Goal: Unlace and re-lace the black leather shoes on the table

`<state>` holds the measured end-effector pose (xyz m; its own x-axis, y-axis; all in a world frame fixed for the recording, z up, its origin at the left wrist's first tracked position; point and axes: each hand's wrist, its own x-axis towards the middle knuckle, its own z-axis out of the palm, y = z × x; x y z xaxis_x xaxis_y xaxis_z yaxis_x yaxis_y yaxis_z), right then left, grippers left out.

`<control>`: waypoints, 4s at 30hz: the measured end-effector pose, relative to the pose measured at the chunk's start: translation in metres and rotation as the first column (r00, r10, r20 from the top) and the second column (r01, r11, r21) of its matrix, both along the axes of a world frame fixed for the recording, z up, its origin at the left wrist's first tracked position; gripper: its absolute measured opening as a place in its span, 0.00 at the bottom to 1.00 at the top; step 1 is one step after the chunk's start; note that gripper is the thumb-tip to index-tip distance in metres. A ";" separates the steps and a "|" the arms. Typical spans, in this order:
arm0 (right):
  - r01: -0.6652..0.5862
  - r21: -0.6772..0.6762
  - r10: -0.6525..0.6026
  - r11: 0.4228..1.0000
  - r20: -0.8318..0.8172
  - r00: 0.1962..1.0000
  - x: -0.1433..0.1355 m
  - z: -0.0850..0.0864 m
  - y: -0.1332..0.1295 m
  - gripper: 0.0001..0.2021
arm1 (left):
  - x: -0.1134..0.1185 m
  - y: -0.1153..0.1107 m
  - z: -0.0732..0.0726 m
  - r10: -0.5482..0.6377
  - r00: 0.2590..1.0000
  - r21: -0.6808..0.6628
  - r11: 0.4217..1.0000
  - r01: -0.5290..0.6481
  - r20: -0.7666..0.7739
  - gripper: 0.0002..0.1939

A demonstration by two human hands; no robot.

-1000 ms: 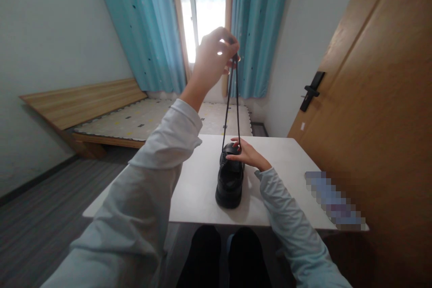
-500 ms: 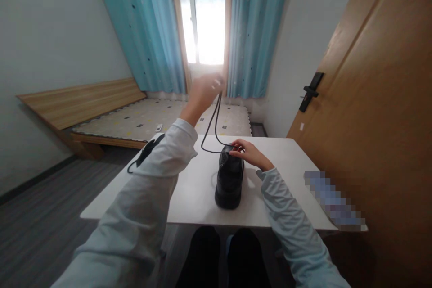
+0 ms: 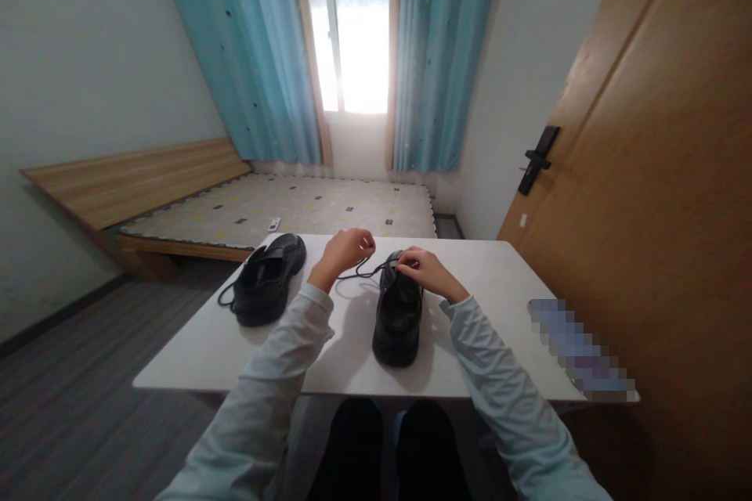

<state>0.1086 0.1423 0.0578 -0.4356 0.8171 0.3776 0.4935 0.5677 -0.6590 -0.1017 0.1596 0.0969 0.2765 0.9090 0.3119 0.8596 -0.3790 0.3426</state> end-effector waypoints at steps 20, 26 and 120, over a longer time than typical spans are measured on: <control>-0.028 0.081 0.016 0.996 0.148 0.989 -0.009 -0.009 0.002 0.02 | -0.006 -0.013 -0.055 -0.169 0.797 -0.096 0.957 0.273 0.579 0.13; -0.017 0.087 0.004 0.996 0.153 0.988 -0.011 -0.007 0.000 0.03 | -0.006 -0.013 -0.063 -0.205 0.891 0.020 0.976 0.216 0.405 0.06; -0.183 -0.181 -0.126 0.966 -0.953 0.277 0.084 0.033 0.001 0.07 | 0.017 -0.025 -0.068 -0.337 0.822 -0.026 0.920 0.392 0.460 0.23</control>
